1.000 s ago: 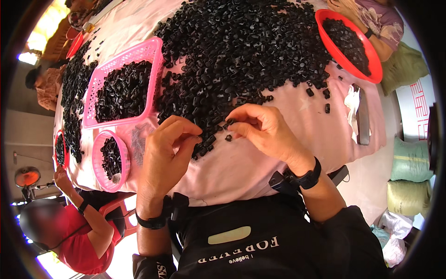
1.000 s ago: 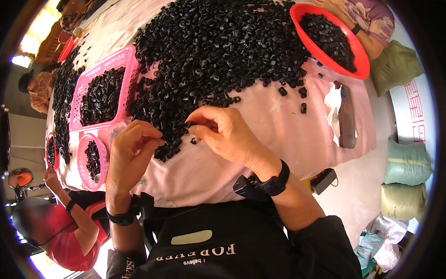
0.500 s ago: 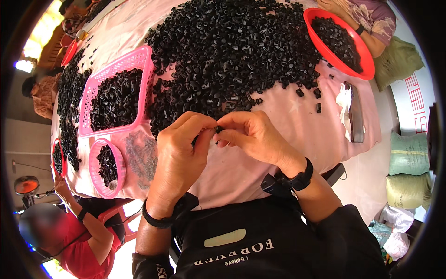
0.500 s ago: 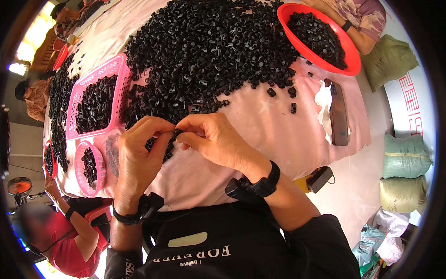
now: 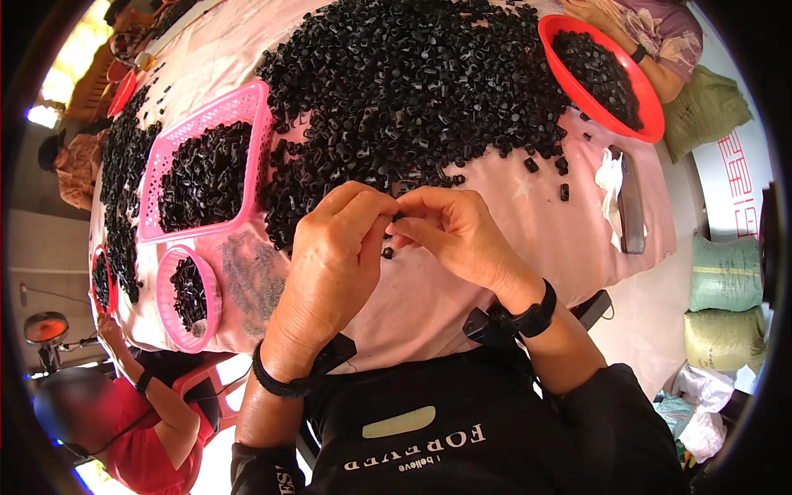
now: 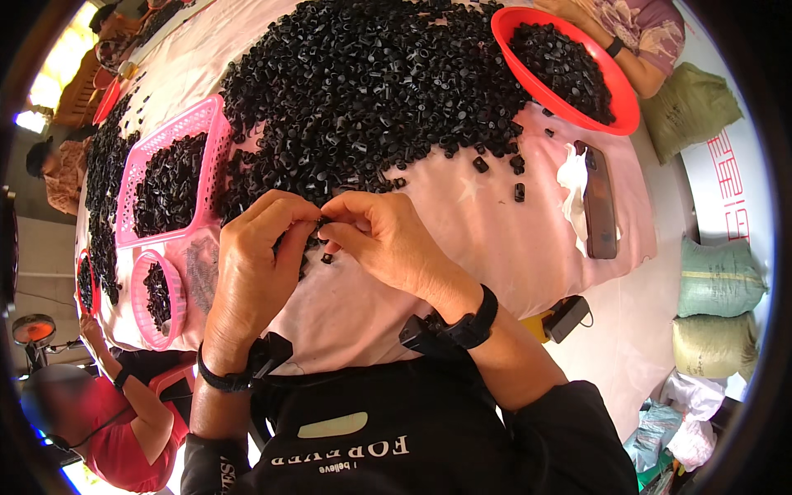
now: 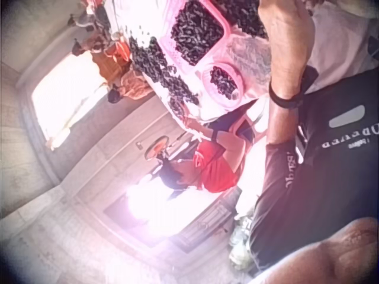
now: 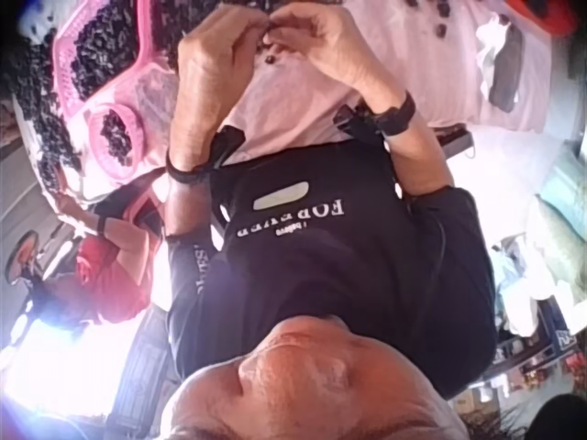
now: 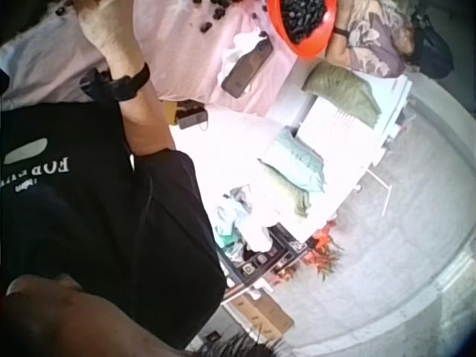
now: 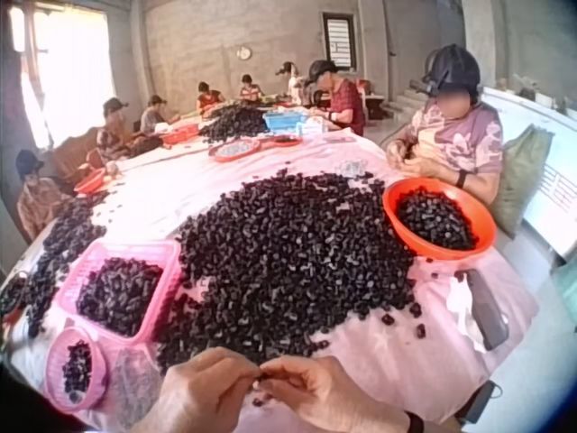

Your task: Sorting and inspecting small black plastic shoe components on a table.

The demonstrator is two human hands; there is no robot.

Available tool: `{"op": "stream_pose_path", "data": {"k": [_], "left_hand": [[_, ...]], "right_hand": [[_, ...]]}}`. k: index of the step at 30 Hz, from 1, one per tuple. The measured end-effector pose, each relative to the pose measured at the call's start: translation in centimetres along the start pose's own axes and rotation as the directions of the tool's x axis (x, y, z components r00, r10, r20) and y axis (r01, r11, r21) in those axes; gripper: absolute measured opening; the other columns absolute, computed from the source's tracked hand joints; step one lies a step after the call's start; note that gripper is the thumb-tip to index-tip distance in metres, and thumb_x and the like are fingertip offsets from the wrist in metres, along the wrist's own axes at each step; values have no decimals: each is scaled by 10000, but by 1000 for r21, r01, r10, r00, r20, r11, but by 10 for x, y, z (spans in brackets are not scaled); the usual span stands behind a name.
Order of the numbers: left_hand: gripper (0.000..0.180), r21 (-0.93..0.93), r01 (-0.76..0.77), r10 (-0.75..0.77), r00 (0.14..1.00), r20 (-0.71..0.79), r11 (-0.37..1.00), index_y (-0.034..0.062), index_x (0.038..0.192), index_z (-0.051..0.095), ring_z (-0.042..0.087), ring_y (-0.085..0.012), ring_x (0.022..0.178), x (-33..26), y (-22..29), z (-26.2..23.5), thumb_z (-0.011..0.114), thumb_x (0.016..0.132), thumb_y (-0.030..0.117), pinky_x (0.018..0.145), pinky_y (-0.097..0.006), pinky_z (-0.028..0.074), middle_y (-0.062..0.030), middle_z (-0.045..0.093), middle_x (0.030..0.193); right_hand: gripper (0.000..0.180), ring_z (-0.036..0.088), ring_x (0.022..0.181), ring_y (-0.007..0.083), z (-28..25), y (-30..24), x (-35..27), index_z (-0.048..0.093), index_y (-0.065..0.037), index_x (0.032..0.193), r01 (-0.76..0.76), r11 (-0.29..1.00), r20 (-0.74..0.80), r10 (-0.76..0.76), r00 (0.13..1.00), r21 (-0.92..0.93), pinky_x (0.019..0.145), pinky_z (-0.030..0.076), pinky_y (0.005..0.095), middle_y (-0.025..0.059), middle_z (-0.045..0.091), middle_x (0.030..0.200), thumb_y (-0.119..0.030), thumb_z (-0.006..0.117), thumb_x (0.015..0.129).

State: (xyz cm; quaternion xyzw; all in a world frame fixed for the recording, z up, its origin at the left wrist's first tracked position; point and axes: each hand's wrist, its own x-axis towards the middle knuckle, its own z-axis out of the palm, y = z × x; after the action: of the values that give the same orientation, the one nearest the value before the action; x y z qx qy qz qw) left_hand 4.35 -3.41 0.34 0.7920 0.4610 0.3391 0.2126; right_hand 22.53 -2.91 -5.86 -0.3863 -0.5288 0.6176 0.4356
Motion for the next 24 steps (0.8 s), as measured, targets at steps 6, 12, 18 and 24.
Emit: {"op": "stream_pose_path", "data": {"k": [6, 12, 18, 24], "left_hand": [[90, -38, 35, -36, 999, -1, 999, -26, 981, 673, 688, -385, 786, 0, -3, 3, 629, 930, -85, 675, -427, 555, -175, 671, 913], [88, -22, 4, -4, 1000, 4, 1000, -20, 987, 676, 682, -387, 814, -1, -6, 6, 632, 937, -76, 692, -432, 554, -173, 660, 931], [115, -16, -22, 21, 998, -63, 1000, -27, 1009, 696, 712, -317, 811, -3, -3, 13, 646, 925, -86, 709, -368, 558, -147, 697, 950], [139, 22, 55, -55, 998, 22, 998, -17, 983, 713, 690, -335, 837, -16, -11, 5, 676, 870, -89, 730, -390, 555, -141, 702, 946]], "right_hand": [[151, 735, 796, 93, 0, -1, -1, 731, 57, 1101, 2, 1000, -14, -2, 1000, -15, 693, 563, 230, 61, 762, 870, -16, 725, 969], [149, 733, 792, 93, 2, 3, 0, 731, 55, 1103, -12, 1000, -23, 12, 1000, 13, 686, 564, 236, 63, 759, 871, -1, 723, 966], [139, 744, 808, 115, 1, -2, 1, 720, 60, 1109, -76, 991, -35, 80, 996, 106, 736, 608, 252, 69, 760, 898, -13, 698, 992], [133, 751, 820, 127, -1, -2, 3, 703, 57, 1116, -51, 996, -90, 57, 994, 72, 751, 619, 262, 73, 758, 938, -18, 675, 1009]]}}
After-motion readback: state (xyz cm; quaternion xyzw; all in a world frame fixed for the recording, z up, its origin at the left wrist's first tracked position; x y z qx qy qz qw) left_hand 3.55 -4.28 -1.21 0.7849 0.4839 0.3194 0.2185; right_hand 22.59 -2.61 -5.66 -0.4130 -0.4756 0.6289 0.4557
